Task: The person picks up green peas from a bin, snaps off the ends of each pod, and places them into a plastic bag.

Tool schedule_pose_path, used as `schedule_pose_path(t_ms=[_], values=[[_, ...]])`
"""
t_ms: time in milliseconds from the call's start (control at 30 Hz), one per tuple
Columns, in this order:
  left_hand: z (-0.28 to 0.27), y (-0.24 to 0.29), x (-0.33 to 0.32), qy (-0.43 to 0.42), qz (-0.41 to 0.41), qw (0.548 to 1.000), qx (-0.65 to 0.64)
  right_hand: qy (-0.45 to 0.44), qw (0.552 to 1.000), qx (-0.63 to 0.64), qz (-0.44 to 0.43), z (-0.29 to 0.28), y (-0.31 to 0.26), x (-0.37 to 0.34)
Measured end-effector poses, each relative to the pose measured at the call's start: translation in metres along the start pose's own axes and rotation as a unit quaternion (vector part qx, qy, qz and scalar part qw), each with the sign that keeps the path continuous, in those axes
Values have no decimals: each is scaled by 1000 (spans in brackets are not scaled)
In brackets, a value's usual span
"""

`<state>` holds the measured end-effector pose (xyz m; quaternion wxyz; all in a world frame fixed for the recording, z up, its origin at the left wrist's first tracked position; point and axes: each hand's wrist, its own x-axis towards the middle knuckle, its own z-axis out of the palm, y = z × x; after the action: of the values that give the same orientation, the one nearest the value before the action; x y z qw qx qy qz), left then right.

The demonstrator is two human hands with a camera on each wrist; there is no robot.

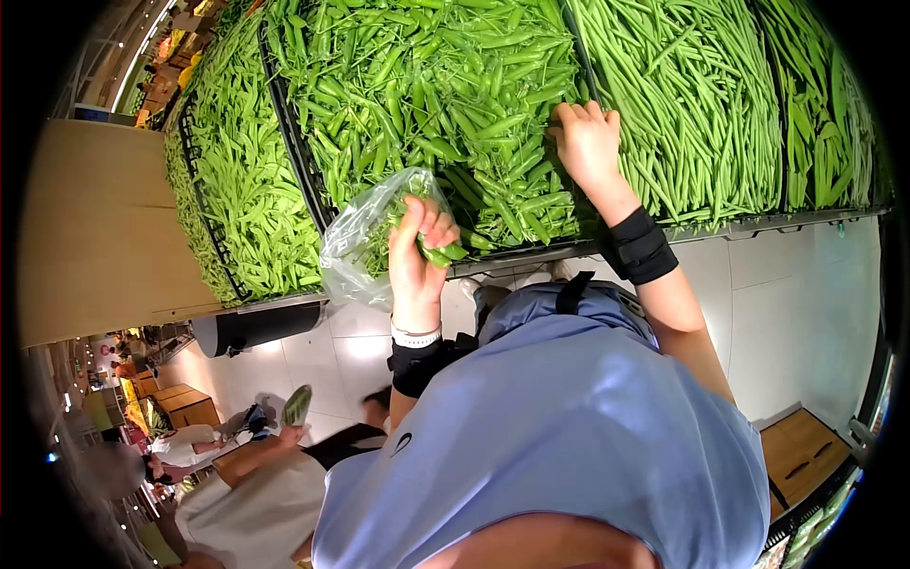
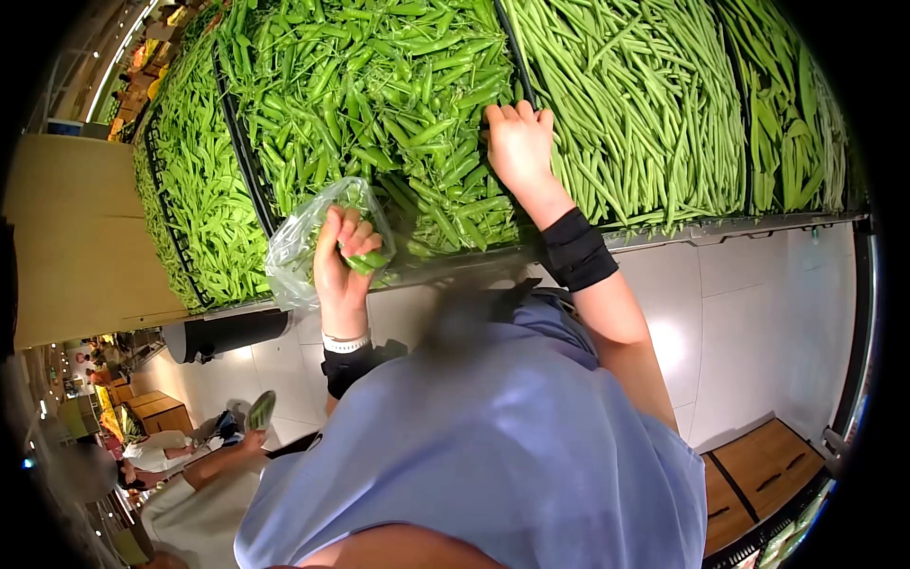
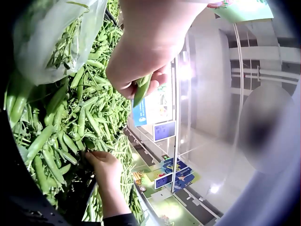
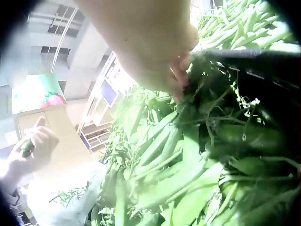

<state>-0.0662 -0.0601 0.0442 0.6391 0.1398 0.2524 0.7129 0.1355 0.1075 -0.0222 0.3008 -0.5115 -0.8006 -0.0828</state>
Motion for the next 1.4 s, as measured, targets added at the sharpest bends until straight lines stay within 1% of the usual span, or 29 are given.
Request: schedule_pose_path(t_ms=[33,100,167,200,233,267,333,367,433,467,533,567,633,667,700,733,800,900,933,1000,1033,1067,1133,1167,1267,1300,1333,1400], values=[[1,0,-1,15,-2,999,40,-6,1000,27,-5,-1,4,1],[5,-3,-2,47,-1,992,119,-17,994,108,21,-8,12,-1],[7,-5,-3,51,4,979,197,-15,977,207,59,-23,17,-2],[7,-7,-3,55,6,970,236,-35,957,269,106,-37,15,-1],[4,-10,-4,62,9,963,262,-71,923,341,164,-36,21,-4],[6,-13,-3,71,18,953,295,-105,879,408,221,-35,26,-7],[11,-19,1,88,35,929,358,-128,849,459,227,-54,26,-6],[10,-20,4,81,47,919,383,-138,835,481,231,-62,25,-5],[30,-23,13,67,79,879,465,-153,803,526,236,-65,26,-4],[41,-26,17,61,96,856,504,-170,809,517,222,-68,25,-4],[54,-33,30,28,92,840,534,-204,819,501,191,-82,18,1],[53,-38,37,7,87,828,553,-206,806,521,191,-80,16,-2],[44,-57,58,-29,110,826,552,-222,789,547,173,-79,9,-5],[42,-62,63,-32,86,844,528,-230,778,564,157,-76,9,-6],[43,-63,64,-20,21,858,512,-244,783,554,143,-75,8,-8],[39,-67,68,-32,9,874,484,-258,772,561,151,-80,6,-9],[30,-69,69,-26,-13,861,507,-266,757,573,170,-74,9,-14],[23,-67,62,-4,37,833,552,-187,830,499,164,-68,7,-19],[23,-63,61,-14,23,820,571,-168,861,470,102,-70,3,-17],[25,-56,56,-36,-7,794,607,-129,906,402,-21,-77,-5,-16],[20,-58,57,-64,19,799,598,-127,929,340,-71,-76,-9,-15],[20,-57,54,-62,5,787,613,-164,937,299,-71,-82,-13,-16],[31,-49,46,-56,-20,763,643,-206,930,287,-104,-76,-13,-17],[27,-48,44,-69,-11,762,643,-195,933,266,-143,-76,-13,-17],[27,-38,37,-89,-81,738,664,-175,927,212,-256,-83,-16,-16],[26,-35,34,-129,-64,714,685,-174,920,199,-289,-88,-18,-16],[29,-32,29,-122,-112,715,679,-171,912,185,-322,-91,-20,-18],[32,-29,20,-138,-152,707,676,-208,890,168,-368,-93,-21,-23]])
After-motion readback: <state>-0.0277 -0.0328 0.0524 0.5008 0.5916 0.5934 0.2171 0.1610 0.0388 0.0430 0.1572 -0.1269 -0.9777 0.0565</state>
